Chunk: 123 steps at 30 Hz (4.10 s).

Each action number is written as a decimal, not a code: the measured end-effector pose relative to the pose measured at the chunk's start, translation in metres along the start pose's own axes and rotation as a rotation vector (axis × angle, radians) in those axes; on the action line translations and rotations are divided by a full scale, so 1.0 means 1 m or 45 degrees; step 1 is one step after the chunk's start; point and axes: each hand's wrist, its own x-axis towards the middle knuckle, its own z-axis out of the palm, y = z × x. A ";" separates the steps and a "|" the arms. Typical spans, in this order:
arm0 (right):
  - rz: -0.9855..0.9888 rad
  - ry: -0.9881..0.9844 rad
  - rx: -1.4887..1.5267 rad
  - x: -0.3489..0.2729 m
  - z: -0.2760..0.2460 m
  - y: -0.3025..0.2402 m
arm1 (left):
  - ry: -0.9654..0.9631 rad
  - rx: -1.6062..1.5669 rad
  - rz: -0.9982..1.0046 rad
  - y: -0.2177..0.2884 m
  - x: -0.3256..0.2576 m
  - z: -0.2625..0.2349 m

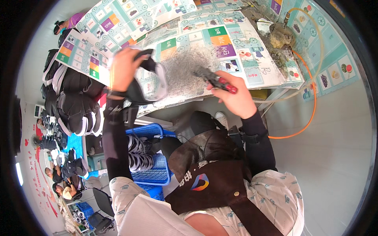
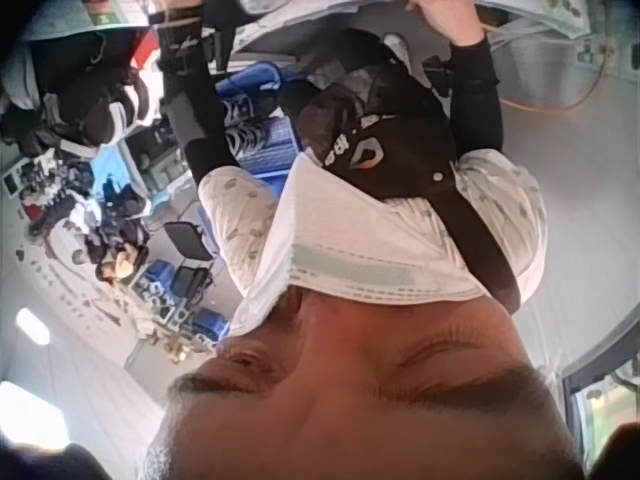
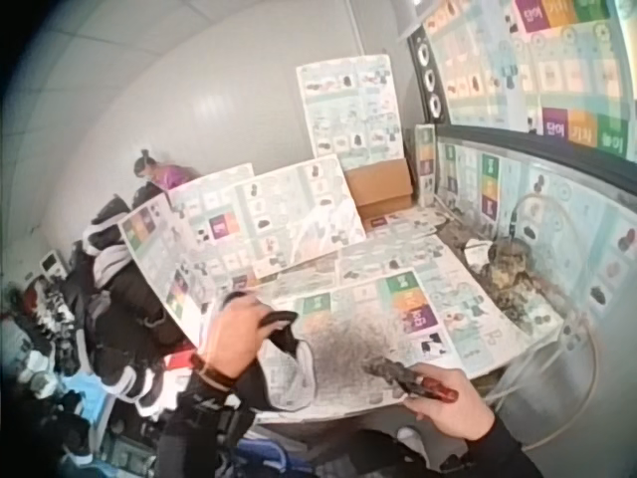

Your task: The person uses a cleaning tool to scrub the interior and exterior of several shoes, moving each from a pile to a blue basket after finishing.

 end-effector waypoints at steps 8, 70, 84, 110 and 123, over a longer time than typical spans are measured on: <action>-0.345 -0.043 -0.783 0.019 0.027 -0.014 | -0.272 -0.139 0.025 0.037 0.041 0.051; -0.046 0.065 -0.497 0.039 0.047 0.028 | 0.574 0.236 -0.391 0.032 -0.020 0.042; -0.107 0.017 -0.775 0.073 0.060 0.028 | 0.460 -0.408 -0.680 0.098 -0.084 0.060; 0.062 -0.265 -0.550 0.062 0.057 0.033 | 0.385 -0.815 -0.887 0.101 -0.140 0.052; -0.108 0.348 -1.393 0.071 0.013 0.047 | 0.701 -0.745 -1.185 0.045 -0.169 -0.001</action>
